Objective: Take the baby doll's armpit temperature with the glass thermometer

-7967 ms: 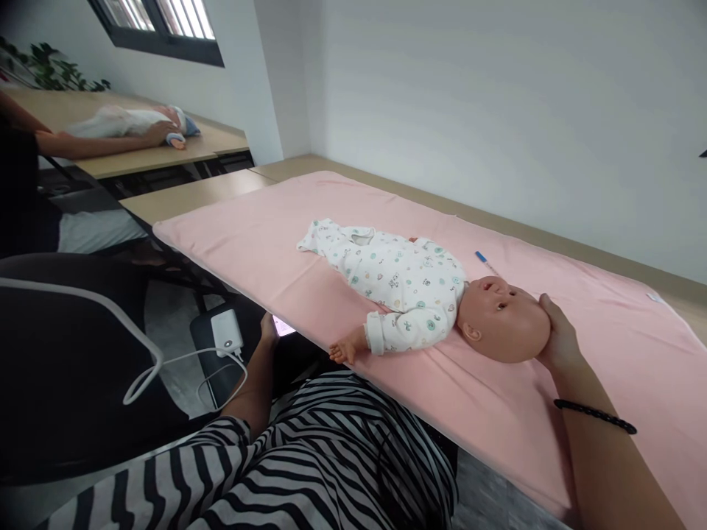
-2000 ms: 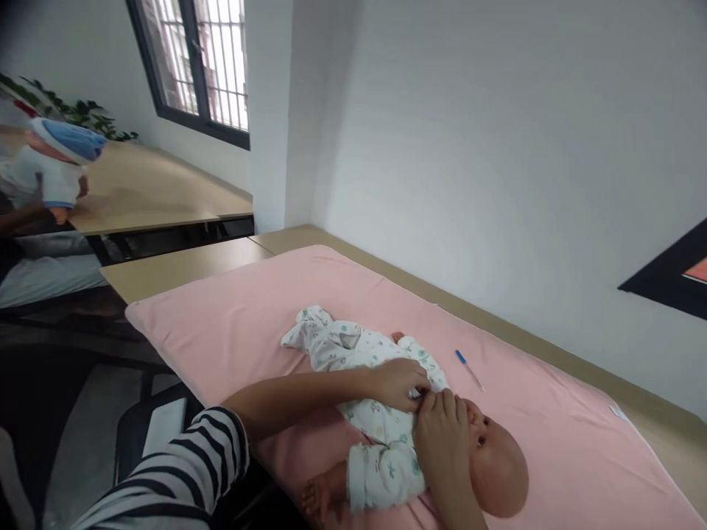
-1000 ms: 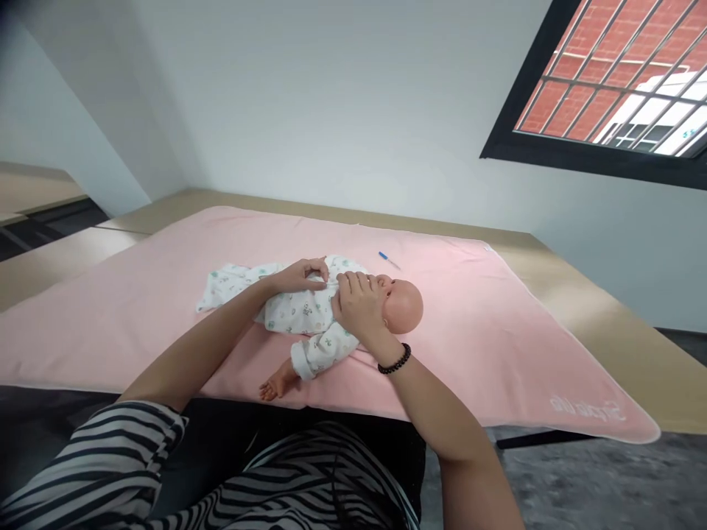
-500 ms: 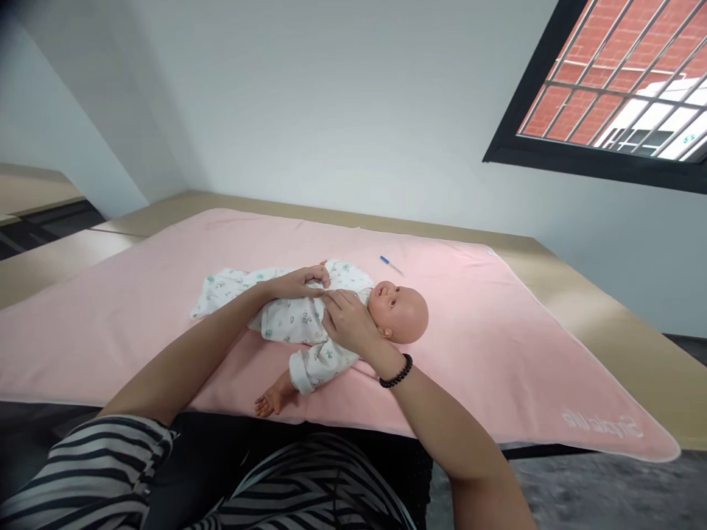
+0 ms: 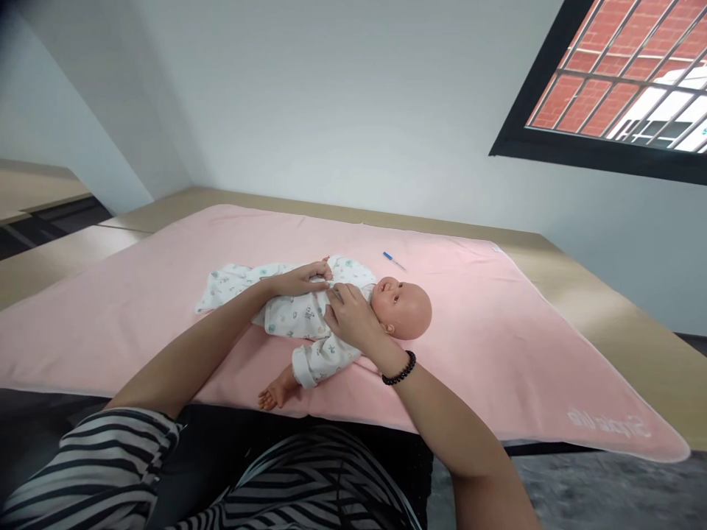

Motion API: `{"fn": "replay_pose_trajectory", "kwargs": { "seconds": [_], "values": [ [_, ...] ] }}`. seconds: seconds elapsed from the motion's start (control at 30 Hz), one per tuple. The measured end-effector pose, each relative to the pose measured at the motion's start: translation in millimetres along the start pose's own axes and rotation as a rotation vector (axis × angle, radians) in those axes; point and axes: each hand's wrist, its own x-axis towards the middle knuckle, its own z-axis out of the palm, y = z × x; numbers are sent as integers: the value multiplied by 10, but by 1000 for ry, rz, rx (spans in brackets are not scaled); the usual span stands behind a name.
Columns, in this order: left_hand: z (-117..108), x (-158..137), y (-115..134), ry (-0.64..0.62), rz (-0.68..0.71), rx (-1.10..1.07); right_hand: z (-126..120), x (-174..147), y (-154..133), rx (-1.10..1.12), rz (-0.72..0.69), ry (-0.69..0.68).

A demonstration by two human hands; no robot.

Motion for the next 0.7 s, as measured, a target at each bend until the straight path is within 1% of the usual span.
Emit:
{"fn": "replay_pose_trajectory", "kwargs": {
  "seconds": [0.2,0.4,0.53,0.7],
  "values": [
    [15,6,3,-7,-29,-1,7,0,22,-52,5,-16],
    [37,15,-119,86,6,-12,56,-5,3,-79,9,15],
    [30,18,-146,91,16,-26,85,-10,11,-79,14,25],
    [21,10,-96,79,4,-33,106,-16,35,-86,24,27]
  ]
}}
